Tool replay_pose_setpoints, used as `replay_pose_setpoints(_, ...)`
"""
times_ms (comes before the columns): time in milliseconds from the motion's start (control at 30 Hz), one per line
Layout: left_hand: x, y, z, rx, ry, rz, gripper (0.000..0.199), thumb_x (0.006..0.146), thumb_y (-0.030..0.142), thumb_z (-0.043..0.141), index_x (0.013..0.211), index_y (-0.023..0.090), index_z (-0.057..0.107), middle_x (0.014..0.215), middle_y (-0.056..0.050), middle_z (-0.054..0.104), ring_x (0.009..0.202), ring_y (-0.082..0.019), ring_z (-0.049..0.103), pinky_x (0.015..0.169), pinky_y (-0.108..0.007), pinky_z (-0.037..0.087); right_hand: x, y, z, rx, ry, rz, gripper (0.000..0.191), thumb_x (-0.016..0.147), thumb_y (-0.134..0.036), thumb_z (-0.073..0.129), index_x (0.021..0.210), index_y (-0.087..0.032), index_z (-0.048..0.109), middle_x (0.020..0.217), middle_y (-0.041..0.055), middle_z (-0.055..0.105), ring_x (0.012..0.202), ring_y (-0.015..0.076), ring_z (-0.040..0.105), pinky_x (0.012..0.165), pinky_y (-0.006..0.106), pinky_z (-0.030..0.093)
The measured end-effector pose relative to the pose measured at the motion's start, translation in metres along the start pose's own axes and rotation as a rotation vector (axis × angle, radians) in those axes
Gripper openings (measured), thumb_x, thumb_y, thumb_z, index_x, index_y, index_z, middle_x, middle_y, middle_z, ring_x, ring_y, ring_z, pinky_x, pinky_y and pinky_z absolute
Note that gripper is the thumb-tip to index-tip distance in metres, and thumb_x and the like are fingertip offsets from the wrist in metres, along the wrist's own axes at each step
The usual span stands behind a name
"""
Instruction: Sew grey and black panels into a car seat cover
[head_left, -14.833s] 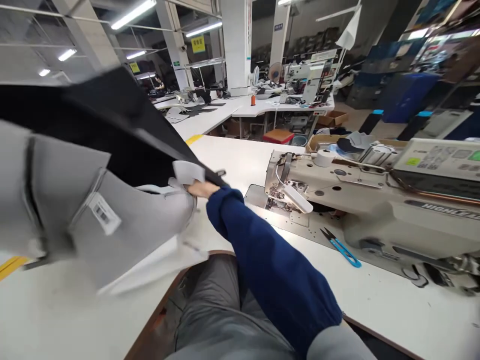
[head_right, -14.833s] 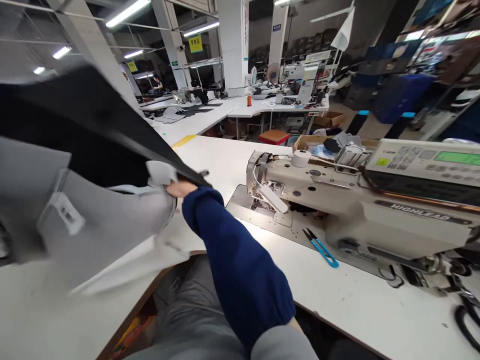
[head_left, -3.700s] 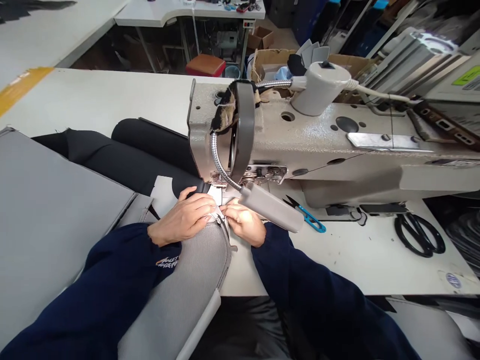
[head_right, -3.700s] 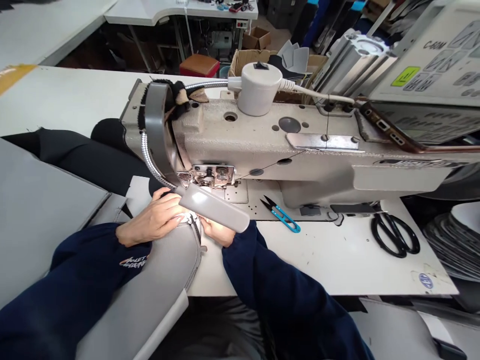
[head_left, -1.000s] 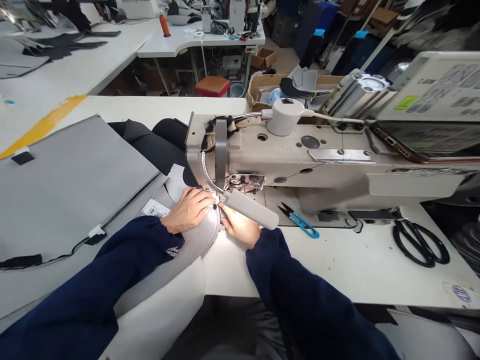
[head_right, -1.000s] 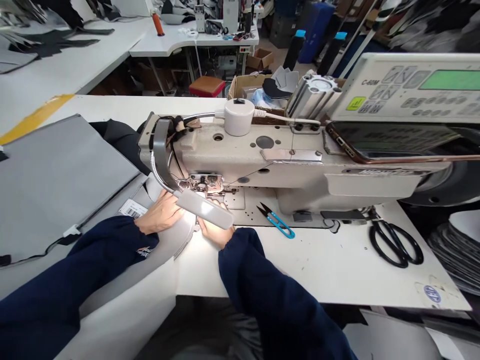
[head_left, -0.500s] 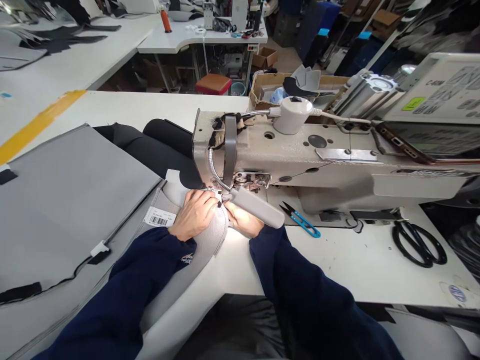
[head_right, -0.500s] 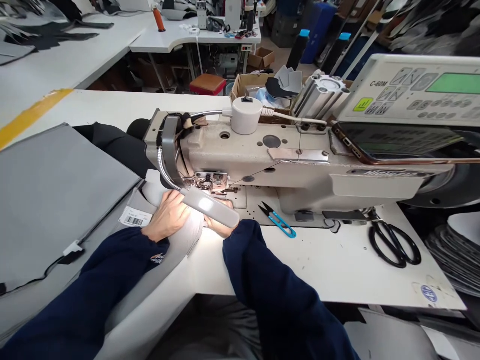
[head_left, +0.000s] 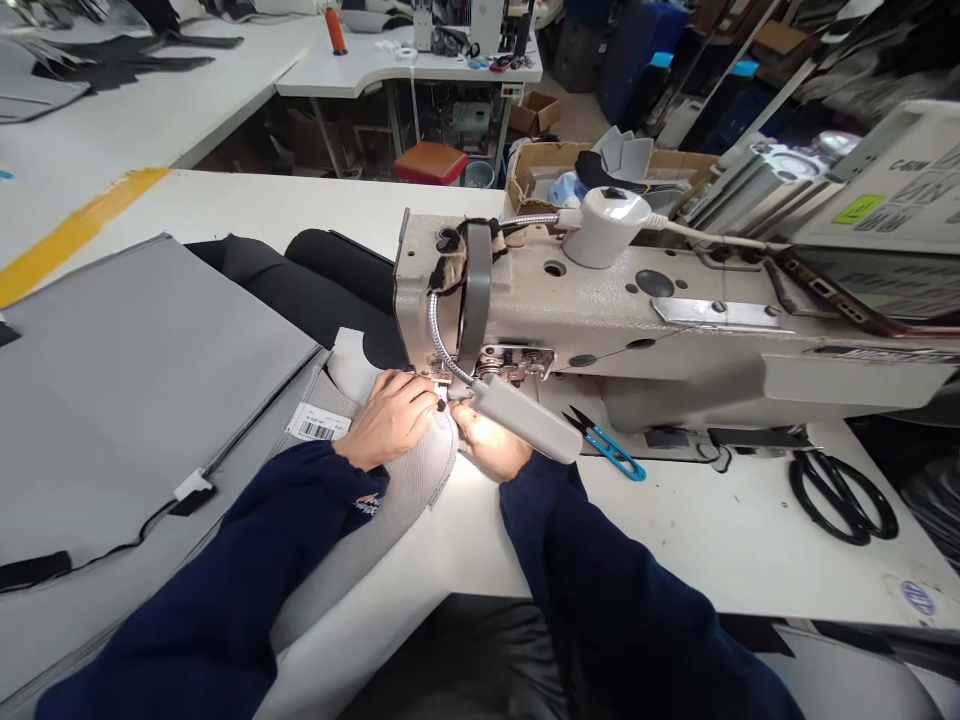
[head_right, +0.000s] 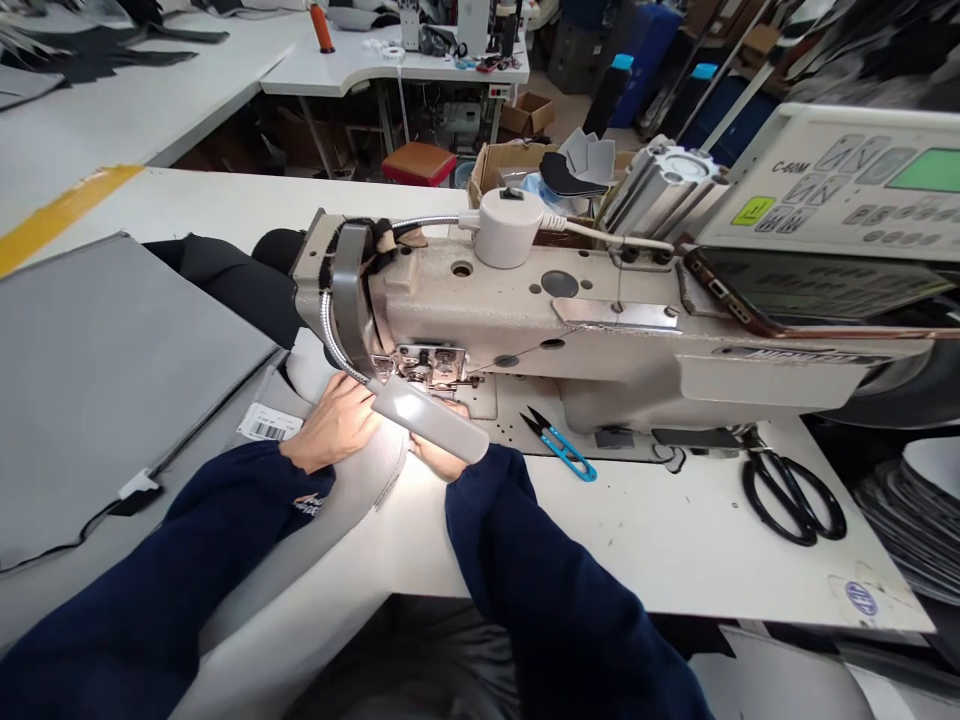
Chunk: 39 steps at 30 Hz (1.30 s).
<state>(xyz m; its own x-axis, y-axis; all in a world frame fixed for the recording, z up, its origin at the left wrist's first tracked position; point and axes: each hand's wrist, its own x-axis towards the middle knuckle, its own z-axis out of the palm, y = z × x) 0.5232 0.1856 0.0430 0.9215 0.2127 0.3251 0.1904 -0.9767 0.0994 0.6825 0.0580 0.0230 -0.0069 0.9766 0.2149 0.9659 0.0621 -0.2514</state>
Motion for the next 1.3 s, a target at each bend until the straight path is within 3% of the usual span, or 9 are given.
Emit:
replay_pose_setpoints(133, 0.003, -0.014, 0.003, -0.088, -0.028, 0.064, 0.028, 0.096, 0.022, 0.038, 0.098, 0.018, 0.066, 0.102, -0.009, 0.066, 0.096, -0.024, 0.052, 0.090, -0.042, 0.036, 0.002, -0.002, -0.001, -0.018, -0.079, 0.017, 0.020, 0.086, -0.015, 0.049, 0.096, -0.016, 0.065, 0.090, 0.0082, 0.066, 0.088, 0.0227, 0.056, 0.086, 0.033, 0.040)
replay_pose_setpoints(267, 0.007, -0.013, -0.001, -0.175, -0.124, -0.026, 0.032, 0.096, 0.021, 0.036, 0.108, 0.019, 0.065, 0.103, -0.008, 0.067, 0.097, -0.023, 0.054, 0.090, -0.041, 0.035, -0.001, -0.003, 0.000, 0.000, -0.077, 0.002, 0.022, 0.085, -0.016, 0.052, 0.102, -0.016, 0.066, 0.086, 0.0069, 0.067, 0.082, 0.0217, 0.057, 0.080, 0.032, 0.041)
replay_pose_setpoints(467, 0.010, 0.025, -0.017, -0.103, -0.252, -0.284, 0.030, 0.097, 0.036, 0.040, 0.096, 0.023, 0.068, 0.102, -0.005, 0.066, 0.098, -0.023, 0.055, 0.086, -0.040, 0.038, -0.014, -0.005, 0.007, 0.098, 0.181, 0.119, 0.029, 0.091, -0.021, 0.047, 0.112, -0.018, 0.067, 0.105, 0.0096, 0.068, 0.099, 0.0245, 0.059, 0.095, 0.034, 0.040)
replay_pose_setpoints(600, 0.004, 0.057, -0.009, 0.019, -0.139, -0.487, 0.033, 0.089, 0.049, 0.054, 0.105, 0.022, 0.064, 0.108, -0.009, 0.065, 0.105, -0.029, 0.053, 0.091, -0.046, 0.038, -0.018, 0.000, 0.015, 0.182, 0.163, 0.240, 0.035, 0.090, -0.019, 0.045, 0.119, -0.018, 0.064, 0.104, 0.0105, 0.065, 0.102, 0.0266, 0.057, 0.095, 0.037, 0.041)
replay_pose_setpoints(667, -0.001, 0.065, -0.001, 0.041, -0.061, -0.525, 0.038, 0.085, 0.049, 0.061, 0.110, 0.021, 0.062, 0.111, -0.011, 0.065, 0.106, -0.031, 0.053, 0.093, -0.048, 0.037, -0.018, 0.004, 0.018, 0.185, 0.122, 0.230, 0.040, 0.088, -0.017, 0.045, 0.125, -0.019, 0.061, 0.108, 0.0113, 0.063, 0.106, 0.0280, 0.054, 0.095, 0.040, 0.041)
replay_pose_setpoints(800, -0.006, 0.059, 0.008, -0.009, -0.014, -0.479, 0.037, 0.080, 0.039, 0.066, 0.112, 0.020, 0.062, 0.117, -0.011, 0.064, 0.108, -0.030, 0.054, 0.093, -0.045, 0.039, -0.016, 0.006, 0.017, 0.160, 0.078, 0.160, 0.039, 0.086, -0.015, 0.047, 0.122, -0.019, 0.061, 0.117, 0.0127, 0.059, 0.113, 0.0296, 0.047, 0.097, 0.042, 0.036)
replay_pose_setpoints(967, -0.005, 0.043, 0.004, -0.093, -0.053, -0.408, 0.032, 0.080, 0.032, 0.063, 0.110, 0.022, 0.063, 0.114, -0.007, 0.067, 0.106, -0.028, 0.056, 0.089, -0.042, 0.039, -0.019, 0.003, 0.019, 0.158, 0.104, 0.253, 0.031, 0.089, -0.022, 0.044, 0.114, -0.016, 0.061, 0.114, 0.0133, 0.056, 0.108, 0.0292, 0.044, 0.093, 0.041, 0.037)
replay_pose_setpoints(1133, -0.003, 0.037, -0.001, -0.131, -0.063, -0.330, 0.024, 0.079, 0.032, 0.065, 0.101, 0.022, 0.065, 0.116, -0.006, 0.066, 0.103, -0.027, 0.058, 0.091, -0.042, 0.038, -0.021, 0.004, 0.022, 0.174, 0.088, 0.279, 0.029, 0.093, -0.027, 0.042, 0.112, -0.018, 0.062, 0.107, 0.0111, 0.057, 0.100, 0.0269, 0.046, 0.090, 0.040, 0.037)
replay_pose_setpoints(1300, 0.000, 0.035, -0.002, -0.123, -0.022, -0.321, 0.022, 0.076, 0.035, 0.068, 0.094, 0.022, 0.064, 0.110, -0.007, 0.067, 0.104, -0.027, 0.058, 0.092, -0.043, 0.039, -0.018, 0.000, 0.006, 0.180, -0.002, 0.197, 0.030, 0.095, -0.023, 0.040, 0.113, -0.020, 0.064, 0.098, 0.0085, 0.060, 0.090, 0.0231, 0.050, 0.086, 0.035, 0.037)
